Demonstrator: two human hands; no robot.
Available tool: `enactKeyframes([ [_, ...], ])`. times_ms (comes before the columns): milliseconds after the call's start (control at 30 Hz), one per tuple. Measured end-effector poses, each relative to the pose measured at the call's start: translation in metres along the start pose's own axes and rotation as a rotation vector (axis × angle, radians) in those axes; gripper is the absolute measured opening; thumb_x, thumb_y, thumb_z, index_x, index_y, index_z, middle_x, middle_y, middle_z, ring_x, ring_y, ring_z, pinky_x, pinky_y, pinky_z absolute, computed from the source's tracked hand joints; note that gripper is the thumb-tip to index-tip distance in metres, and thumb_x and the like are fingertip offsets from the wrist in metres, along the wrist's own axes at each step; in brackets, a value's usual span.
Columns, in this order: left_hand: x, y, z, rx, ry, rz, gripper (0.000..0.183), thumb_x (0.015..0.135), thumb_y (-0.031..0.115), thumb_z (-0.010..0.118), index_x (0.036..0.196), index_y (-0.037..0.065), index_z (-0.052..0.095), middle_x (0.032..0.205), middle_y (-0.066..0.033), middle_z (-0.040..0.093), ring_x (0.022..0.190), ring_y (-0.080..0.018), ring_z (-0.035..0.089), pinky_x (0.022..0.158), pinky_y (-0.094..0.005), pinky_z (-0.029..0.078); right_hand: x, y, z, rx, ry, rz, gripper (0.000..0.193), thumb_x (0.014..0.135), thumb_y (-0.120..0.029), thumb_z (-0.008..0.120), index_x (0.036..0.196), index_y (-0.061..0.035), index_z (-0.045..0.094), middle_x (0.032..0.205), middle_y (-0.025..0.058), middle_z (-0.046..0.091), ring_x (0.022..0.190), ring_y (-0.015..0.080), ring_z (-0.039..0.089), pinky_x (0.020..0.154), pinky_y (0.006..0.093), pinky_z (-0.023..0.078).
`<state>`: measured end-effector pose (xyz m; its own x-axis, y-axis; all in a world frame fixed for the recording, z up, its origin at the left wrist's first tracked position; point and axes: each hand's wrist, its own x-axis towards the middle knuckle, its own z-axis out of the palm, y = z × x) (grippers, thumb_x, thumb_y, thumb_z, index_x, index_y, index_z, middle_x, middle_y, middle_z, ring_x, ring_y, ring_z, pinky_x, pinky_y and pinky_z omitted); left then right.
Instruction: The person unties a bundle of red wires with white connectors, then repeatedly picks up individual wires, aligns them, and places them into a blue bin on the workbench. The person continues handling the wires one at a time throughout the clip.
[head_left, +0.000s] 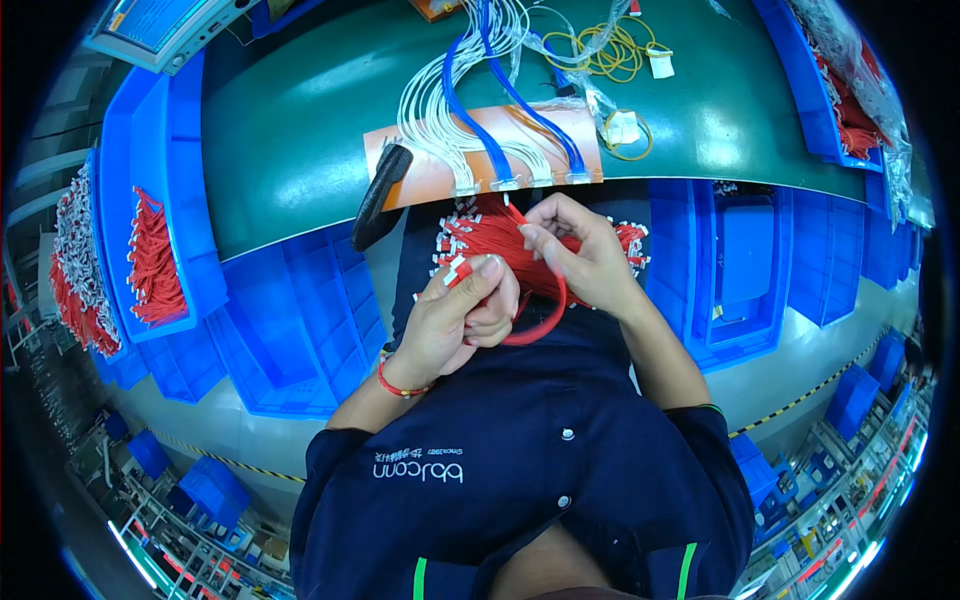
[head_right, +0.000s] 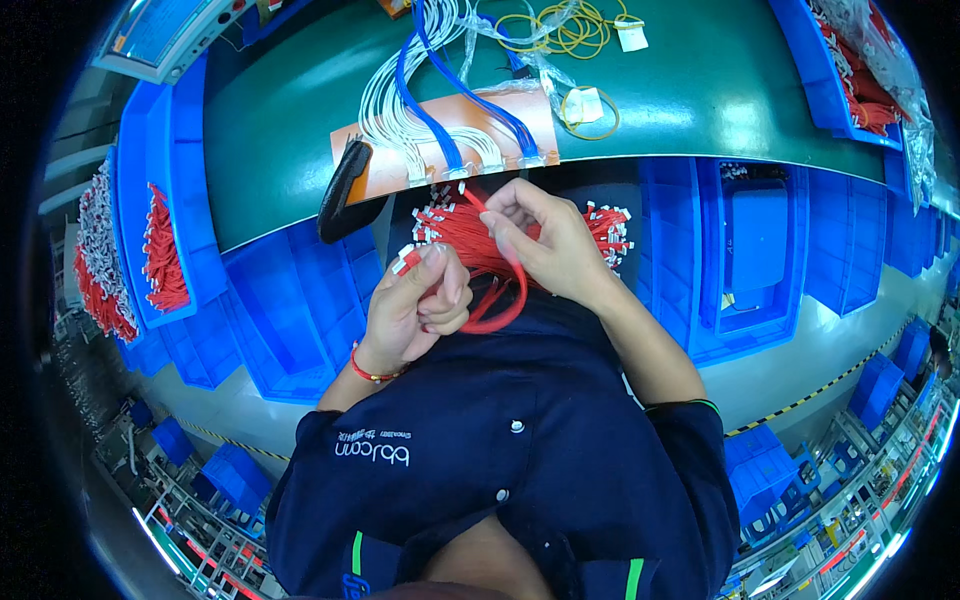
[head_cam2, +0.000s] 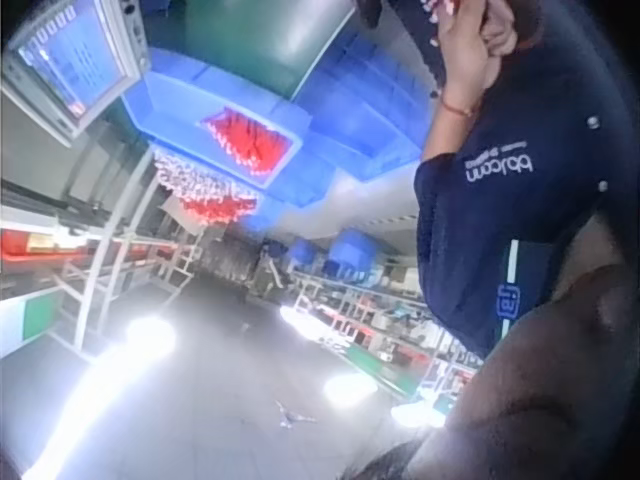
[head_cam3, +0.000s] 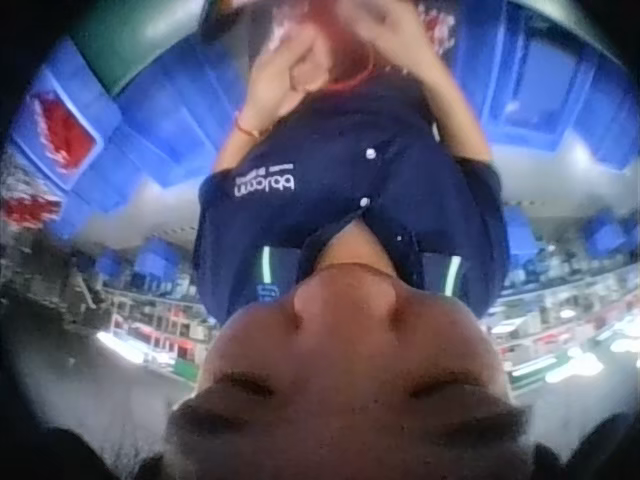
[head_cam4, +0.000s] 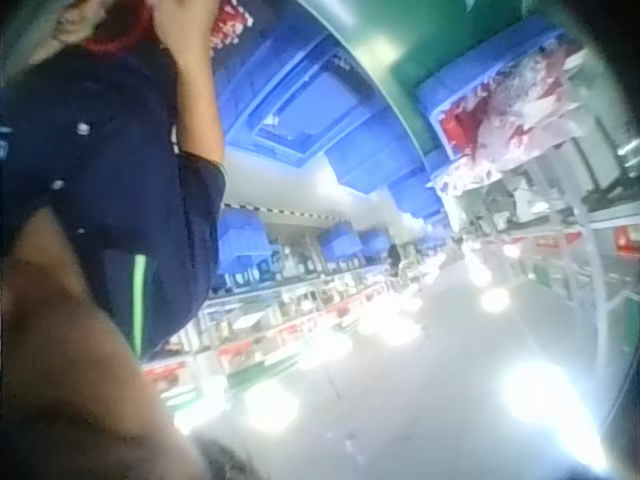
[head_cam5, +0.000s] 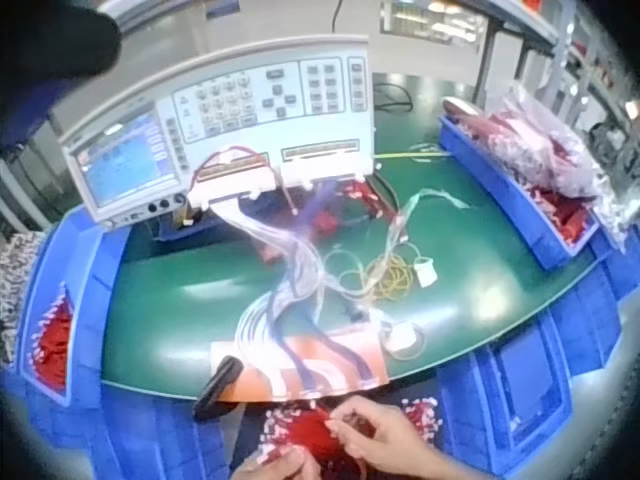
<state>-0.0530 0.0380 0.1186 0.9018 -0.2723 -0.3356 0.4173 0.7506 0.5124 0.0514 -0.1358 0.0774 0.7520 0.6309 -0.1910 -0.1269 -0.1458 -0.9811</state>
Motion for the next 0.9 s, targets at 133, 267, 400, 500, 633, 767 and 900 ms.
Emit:
enactKeyframes([
  [133,-0.003,-0.001,0.001,0.101,0.207,0.042,0.028,0.107,0.026,0.05,0.099,0.0,0.059,0.06,0.0075,0.036,0.049,-0.0016,0.026,0.045,-0.022,0.021,-0.012,-0.012,0.003,-0.089,0.035,-0.121,0.012,0.094,-0.01,0.068,0.096,0.0011,0.062,0.083,0.0046,0.065,0.068,0.008,0.059,0.063,0.0259,0.048],
  [267,0.007,-0.003,0.008,0.349,0.372,0.201,0.028,0.105,0.02,0.052,0.124,0.0,0.059,0.064,0.0099,0.032,0.053,-0.0005,0.023,0.048,-0.0222,0.019,-0.018,-0.027,0.009,-0.252,0.04,-0.255,0.011,0.094,-0.008,0.068,0.097,0.0008,0.062,0.079,0.0057,0.063,0.065,0.0099,0.058,0.059,0.0256,0.047],
  [400,0.011,-0.002,0.0,0.275,0.205,0.201,0.028,0.105,0.019,0.05,0.123,-0.001,0.061,0.064,0.0081,0.036,0.051,-0.0004,0.026,0.047,-0.0221,0.021,-0.019,-0.033,0.007,0.081,-0.139,-0.004,0.009,0.098,-0.009,0.063,0.1,-0.0006,0.062,0.077,-0.0007,0.059,0.068,0.004,0.051,0.061,0.0231,0.041],
  [500,0.016,-0.002,-0.004,0.244,0.197,0.262,0.027,0.105,0.019,0.048,0.114,-0.002,0.064,0.064,0.0055,0.043,0.05,-0.0006,0.027,0.046,-0.0218,0.021,-0.013,-0.033,-0.01,0.286,-0.31,0.149,0.012,0.099,-0.01,0.063,0.107,-0.0013,0.062,0.079,-0.0023,0.058,0.073,0.0037,0.053,0.069,0.0226,0.044],
  [633,0.02,0.001,-0.006,0.24,0.284,0.315,0.029,0.106,0.02,0.047,0.102,-0.002,0.065,0.065,0.0025,0.047,0.049,-0.001,0.028,0.046,-0.0207,0.022,-0.021,-0.035,-0.044,0.043,-0.227,0.067,0.02,0.096,-0.007,0.063,0.115,0.0,0.061,0.077,-0.0025,0.057,0.068,0.0022,0.051,0.063,0.0201,0.041],
  [767,0.024,0.002,-0.013,0.276,0.357,0.337,0.031,0.105,0.019,0.047,0.094,-0.003,0.066,0.071,-0.0005,0.053,0.047,0.0003,0.027,0.044,-0.0205,0.021,-0.034,-0.022,-0.08,0.258,-0.131,0.099,0.013,0.093,-0.004,0.067,0.104,0.0017,0.064,0.081,0.0032,0.06,0.07,0.0081,0.06,0.064,0.0236,0.05],
  [900,0.029,0.004,-0.014,0.318,0.399,0.365,0.031,0.105,0.018,0.048,0.099,-0.005,0.068,0.072,0.0005,0.053,0.047,0.0015,0.026,0.044,-0.0201,0.02,-0.035,-0.005,-0.079,0.617,-0.115,-0.056,0.018,0.092,-0.01,0.068,0.101,0.0053,0.064,0.081,0.008,0.058,0.07,0.0148,0.064,0.064,0.029,0.055],
])
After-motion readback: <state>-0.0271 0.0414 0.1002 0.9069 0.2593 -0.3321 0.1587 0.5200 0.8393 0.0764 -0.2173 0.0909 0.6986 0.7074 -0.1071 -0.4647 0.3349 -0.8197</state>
